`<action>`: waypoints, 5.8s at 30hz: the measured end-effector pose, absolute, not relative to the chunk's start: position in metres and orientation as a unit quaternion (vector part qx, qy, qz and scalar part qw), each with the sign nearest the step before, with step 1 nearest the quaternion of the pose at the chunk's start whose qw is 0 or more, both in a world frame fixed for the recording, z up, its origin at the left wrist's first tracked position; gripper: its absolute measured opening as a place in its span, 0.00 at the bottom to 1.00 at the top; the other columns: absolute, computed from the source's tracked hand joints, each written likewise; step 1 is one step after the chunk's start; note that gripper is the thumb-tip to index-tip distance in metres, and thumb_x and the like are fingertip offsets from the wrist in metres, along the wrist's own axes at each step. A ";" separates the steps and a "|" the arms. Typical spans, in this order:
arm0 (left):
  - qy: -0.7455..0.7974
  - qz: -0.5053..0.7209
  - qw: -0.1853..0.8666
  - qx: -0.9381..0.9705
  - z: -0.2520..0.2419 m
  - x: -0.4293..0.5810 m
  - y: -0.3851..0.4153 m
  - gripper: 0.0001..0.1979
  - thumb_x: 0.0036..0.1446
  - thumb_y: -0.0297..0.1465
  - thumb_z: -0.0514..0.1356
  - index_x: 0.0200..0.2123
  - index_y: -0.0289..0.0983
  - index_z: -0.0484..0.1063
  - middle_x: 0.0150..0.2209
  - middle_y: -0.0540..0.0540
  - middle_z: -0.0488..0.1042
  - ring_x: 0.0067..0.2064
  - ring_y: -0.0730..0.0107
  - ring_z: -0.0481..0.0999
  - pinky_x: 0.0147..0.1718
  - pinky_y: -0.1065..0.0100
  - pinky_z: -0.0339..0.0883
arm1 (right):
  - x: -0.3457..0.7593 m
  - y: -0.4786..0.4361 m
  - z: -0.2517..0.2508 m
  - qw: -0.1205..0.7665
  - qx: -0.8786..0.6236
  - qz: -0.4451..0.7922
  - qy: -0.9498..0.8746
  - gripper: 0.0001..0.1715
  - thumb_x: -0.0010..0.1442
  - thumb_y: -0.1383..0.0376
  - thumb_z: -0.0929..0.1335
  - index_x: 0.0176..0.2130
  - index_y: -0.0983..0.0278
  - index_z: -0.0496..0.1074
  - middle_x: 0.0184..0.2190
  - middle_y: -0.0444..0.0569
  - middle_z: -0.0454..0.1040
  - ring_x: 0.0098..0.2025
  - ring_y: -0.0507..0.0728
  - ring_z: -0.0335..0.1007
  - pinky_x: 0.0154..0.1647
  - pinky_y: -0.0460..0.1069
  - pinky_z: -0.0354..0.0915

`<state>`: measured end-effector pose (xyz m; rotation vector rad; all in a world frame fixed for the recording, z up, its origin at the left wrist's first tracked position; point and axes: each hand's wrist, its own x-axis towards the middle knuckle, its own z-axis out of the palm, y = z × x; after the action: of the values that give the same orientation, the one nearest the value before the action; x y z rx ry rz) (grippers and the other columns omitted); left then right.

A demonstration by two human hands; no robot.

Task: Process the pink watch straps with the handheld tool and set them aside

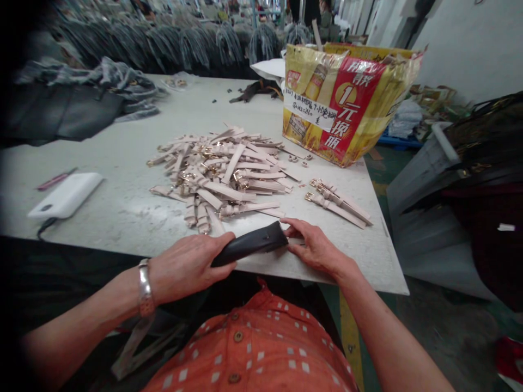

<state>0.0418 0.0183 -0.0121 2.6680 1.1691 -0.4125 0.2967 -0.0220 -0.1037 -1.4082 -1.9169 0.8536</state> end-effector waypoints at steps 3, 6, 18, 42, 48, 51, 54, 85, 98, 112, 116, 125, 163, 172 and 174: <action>0.410 -0.149 0.093 0.895 -0.008 0.030 0.020 0.12 0.54 0.41 0.49 0.36 0.41 0.64 0.28 0.47 0.73 0.29 0.65 0.73 0.25 0.68 0.58 | 0.297 -0.023 -0.103 0.300 -0.537 0.321 -0.720 0.33 0.52 0.70 0.68 0.56 0.57 0.59 0.41 0.46 0.71 0.43 0.54 0.67 0.47 0.52 0.62; 0.402 -0.164 0.097 0.896 -0.005 0.024 0.018 0.13 0.54 0.42 0.50 0.37 0.41 0.64 0.29 0.47 0.73 0.30 0.64 0.73 0.26 0.68 0.59 | 0.297 -0.023 -0.103 0.302 -0.534 0.328 -0.718 0.32 0.52 0.69 0.67 0.56 0.57 0.60 0.41 0.47 0.72 0.42 0.54 0.68 0.47 0.52 0.62; 0.382 -0.157 0.099 0.905 -0.007 0.052 0.015 0.13 0.53 0.40 0.50 0.38 0.40 0.65 0.29 0.45 0.74 0.32 0.63 0.74 0.28 0.68 0.63 | 0.296 -0.021 -0.104 0.310 -0.533 0.336 -0.712 0.30 0.52 0.70 0.67 0.54 0.58 0.62 0.40 0.47 0.72 0.42 0.54 0.68 0.47 0.51 0.62; 0.393 -0.167 0.101 0.898 0.002 0.032 0.021 0.13 0.53 0.41 0.51 0.37 0.40 0.66 0.28 0.45 0.74 0.31 0.62 0.74 0.27 0.68 0.62 | 0.297 -0.023 -0.107 0.315 -0.532 0.333 -0.711 0.31 0.52 0.68 0.68 0.55 0.57 0.61 0.41 0.47 0.71 0.43 0.55 0.67 0.47 0.52 0.62; 0.386 -0.181 0.089 0.900 0.004 0.036 0.018 0.13 0.53 0.40 0.50 0.37 0.40 0.66 0.28 0.46 0.74 0.32 0.63 0.74 0.28 0.68 0.63 | 0.297 -0.022 -0.105 0.313 -0.527 0.332 -0.717 0.31 0.52 0.69 0.68 0.55 0.57 0.61 0.41 0.47 0.72 0.43 0.54 0.68 0.47 0.52 0.62; 0.373 -0.170 0.082 0.908 0.000 0.046 0.017 0.13 0.52 0.40 0.50 0.37 0.40 0.66 0.28 0.46 0.74 0.32 0.62 0.74 0.28 0.67 0.63 | 0.297 -0.022 -0.105 0.314 -0.528 0.331 -0.716 0.31 0.52 0.69 0.68 0.54 0.57 0.62 0.41 0.47 0.72 0.43 0.54 0.68 0.48 0.52 0.61; 0.385 -0.158 0.082 0.906 -0.002 0.051 0.019 0.14 0.52 0.41 0.51 0.38 0.40 0.66 0.28 0.45 0.74 0.32 0.62 0.74 0.28 0.68 0.63 | 0.297 -0.022 -0.107 0.315 -0.531 0.325 -0.716 0.31 0.52 0.69 0.68 0.55 0.57 0.61 0.41 0.47 0.72 0.43 0.55 0.68 0.48 0.52 0.61; 0.439 -0.110 0.099 0.886 -0.004 0.023 0.032 0.15 0.52 0.41 0.50 0.37 0.39 0.67 0.32 0.45 0.74 0.32 0.63 0.74 0.29 0.68 0.62 | 0.287 -0.024 -0.096 0.267 -0.549 0.285 -0.739 0.28 0.51 0.67 0.68 0.53 0.59 0.64 0.40 0.48 0.70 0.40 0.55 0.65 0.44 0.51 0.61; 0.448 -0.109 0.150 0.875 -0.010 0.002 0.015 0.13 0.51 0.42 0.51 0.34 0.41 0.66 0.27 0.48 0.72 0.28 0.65 0.71 0.26 0.69 0.57 | 0.274 -0.019 -0.101 0.266 -0.559 0.219 -0.754 0.05 0.54 0.67 0.67 0.32 0.61 0.74 0.31 0.47 0.70 0.34 0.54 0.65 0.36 0.49 0.61; 0.463 -0.143 0.182 0.855 -0.011 -0.021 0.005 0.11 0.52 0.41 0.51 0.34 0.41 0.65 0.27 0.49 0.71 0.28 0.67 0.71 0.26 0.70 0.58 | 0.276 -0.040 -0.112 0.306 -0.485 0.087 -0.815 0.08 0.56 0.68 0.66 0.37 0.62 0.73 0.36 0.51 0.70 0.39 0.57 0.63 0.40 0.53 0.61; 0.455 -0.140 0.180 0.861 -0.013 -0.018 0.008 0.11 0.52 0.41 0.51 0.33 0.42 0.65 0.26 0.49 0.71 0.28 0.67 0.71 0.26 0.70 0.58 | 0.269 -0.032 -0.110 0.310 -0.495 0.127 -0.802 0.09 0.55 0.68 0.67 0.38 0.61 0.73 0.36 0.50 0.70 0.39 0.57 0.63 0.39 0.53 0.62; 0.450 -0.149 0.165 0.865 -0.012 -0.017 0.015 0.12 0.52 0.42 0.51 0.34 0.41 0.66 0.26 0.49 0.71 0.27 0.68 0.71 0.26 0.70 0.57 | 0.262 -0.015 -0.111 0.295 -0.536 0.195 -0.767 0.03 0.53 0.67 0.69 0.33 0.61 0.73 0.32 0.47 0.70 0.37 0.55 0.64 0.39 0.51 0.59; 0.436 -0.156 0.180 0.868 -0.005 -0.007 0.026 0.12 0.52 0.41 0.52 0.34 0.40 0.67 0.27 0.48 0.72 0.27 0.69 0.71 0.26 0.70 0.59 | 0.253 -0.008 -0.106 0.319 -0.558 0.270 -0.717 0.09 0.59 0.69 0.58 0.33 0.61 0.64 0.30 0.44 0.69 0.33 0.53 0.63 0.37 0.47 0.56; 0.420 -0.141 0.162 0.882 -0.009 0.018 0.027 0.14 0.52 0.41 0.51 0.36 0.40 0.67 0.28 0.46 0.73 0.30 0.65 0.72 0.27 0.69 0.59 | 0.254 -0.009 -0.103 0.318 -0.565 0.284 -0.706 0.12 0.54 0.74 0.57 0.34 0.61 0.63 0.28 0.42 0.67 0.31 0.52 0.62 0.34 0.47 0.56; 0.430 -0.136 0.156 0.879 -0.009 0.017 0.026 0.14 0.52 0.41 0.51 0.36 0.40 0.67 0.28 0.46 0.73 0.29 0.66 0.72 0.26 0.69 0.59 | 0.253 -0.009 -0.104 0.314 -0.567 0.276 -0.709 0.12 0.52 0.75 0.57 0.34 0.61 0.63 0.28 0.42 0.67 0.32 0.52 0.62 0.34 0.47 0.56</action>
<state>0.0165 0.0263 -0.0093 2.5169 1.2311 -0.3897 0.2532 -0.0091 -0.1038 -1.4949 -1.8699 0.7270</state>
